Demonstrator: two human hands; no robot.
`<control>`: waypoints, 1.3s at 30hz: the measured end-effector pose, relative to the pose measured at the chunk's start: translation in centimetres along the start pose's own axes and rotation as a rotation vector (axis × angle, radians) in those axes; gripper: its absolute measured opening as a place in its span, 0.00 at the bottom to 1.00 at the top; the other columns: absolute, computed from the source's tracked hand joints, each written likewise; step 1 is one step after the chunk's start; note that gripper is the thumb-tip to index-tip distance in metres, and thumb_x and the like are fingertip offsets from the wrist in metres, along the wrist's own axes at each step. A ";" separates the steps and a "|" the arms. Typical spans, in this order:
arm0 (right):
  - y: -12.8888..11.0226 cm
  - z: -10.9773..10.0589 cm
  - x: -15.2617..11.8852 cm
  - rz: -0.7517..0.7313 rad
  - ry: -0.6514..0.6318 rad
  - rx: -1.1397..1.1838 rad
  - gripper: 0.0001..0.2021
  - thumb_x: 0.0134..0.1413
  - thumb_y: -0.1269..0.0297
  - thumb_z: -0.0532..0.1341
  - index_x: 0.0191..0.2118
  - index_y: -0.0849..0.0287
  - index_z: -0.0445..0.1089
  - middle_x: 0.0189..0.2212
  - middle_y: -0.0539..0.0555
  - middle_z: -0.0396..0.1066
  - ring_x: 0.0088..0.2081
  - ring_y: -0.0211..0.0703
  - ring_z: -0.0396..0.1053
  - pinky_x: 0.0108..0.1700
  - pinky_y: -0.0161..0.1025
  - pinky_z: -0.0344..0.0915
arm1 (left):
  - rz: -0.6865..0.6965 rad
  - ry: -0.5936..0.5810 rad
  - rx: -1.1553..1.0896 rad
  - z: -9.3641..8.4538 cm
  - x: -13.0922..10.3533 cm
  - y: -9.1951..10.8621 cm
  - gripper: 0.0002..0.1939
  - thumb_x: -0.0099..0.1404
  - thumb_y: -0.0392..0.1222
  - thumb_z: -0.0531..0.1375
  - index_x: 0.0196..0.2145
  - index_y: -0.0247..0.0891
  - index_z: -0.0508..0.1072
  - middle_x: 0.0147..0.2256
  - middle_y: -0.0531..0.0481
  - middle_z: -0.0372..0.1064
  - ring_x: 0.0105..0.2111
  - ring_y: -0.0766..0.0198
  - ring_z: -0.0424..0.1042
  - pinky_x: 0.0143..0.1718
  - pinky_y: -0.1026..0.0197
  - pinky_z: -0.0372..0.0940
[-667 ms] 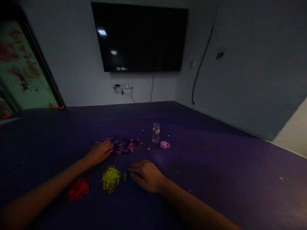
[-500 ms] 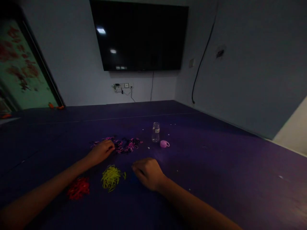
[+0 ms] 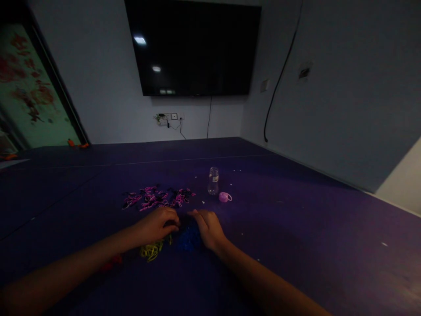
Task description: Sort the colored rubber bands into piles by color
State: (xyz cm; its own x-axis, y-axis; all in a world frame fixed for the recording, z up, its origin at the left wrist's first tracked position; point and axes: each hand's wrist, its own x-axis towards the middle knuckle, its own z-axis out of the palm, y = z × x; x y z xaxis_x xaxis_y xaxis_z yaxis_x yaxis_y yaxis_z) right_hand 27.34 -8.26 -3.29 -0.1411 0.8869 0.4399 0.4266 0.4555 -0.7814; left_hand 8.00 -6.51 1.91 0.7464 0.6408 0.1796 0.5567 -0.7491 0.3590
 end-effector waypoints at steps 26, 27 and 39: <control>-1.9 1.1 -1.6 -0.442 -0.426 -0.552 0.17 0.58 0.66 0.54 0.52 0.59 0.69 0.54 0.61 0.65 0.55 0.50 0.62 0.57 0.51 0.59 | 0.333 0.315 0.292 -0.3 -9.5 3.4 0.09 0.66 0.33 0.51 0.37 0.37 0.70 0.33 0.48 0.70 0.36 0.62 0.67 0.40 0.57 0.61; -1.8 1.2 -1.7 -0.448 -0.424 -0.539 0.17 0.57 0.69 0.53 0.51 0.59 0.70 0.53 0.61 0.66 0.55 0.49 0.63 0.56 0.50 0.59 | 0.386 0.312 0.305 0.2 -10.1 4.1 0.09 0.66 0.33 0.51 0.37 0.37 0.70 0.32 0.49 0.71 0.35 0.62 0.67 0.39 0.57 0.62; -3.8 0.4 -2.1 -0.377 -0.094 -0.341 0.17 0.59 0.67 0.52 0.52 0.57 0.68 0.50 0.59 0.70 0.52 0.48 0.67 0.55 0.51 0.63 | 0.497 0.359 0.300 3.6 -10.9 3.8 0.02 0.63 0.35 0.57 0.33 0.37 0.70 0.23 0.53 0.67 0.27 0.65 0.65 0.30 0.61 0.61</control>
State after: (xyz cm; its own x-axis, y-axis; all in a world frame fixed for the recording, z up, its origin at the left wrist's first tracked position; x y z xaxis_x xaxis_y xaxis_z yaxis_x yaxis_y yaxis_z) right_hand 25.62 -11.87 -1.41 -0.4139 0.6760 0.6097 0.5952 0.7077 -0.3805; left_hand 3.29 -16.99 -2.00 0.8014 0.1862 0.5684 0.2951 -0.9497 -0.1049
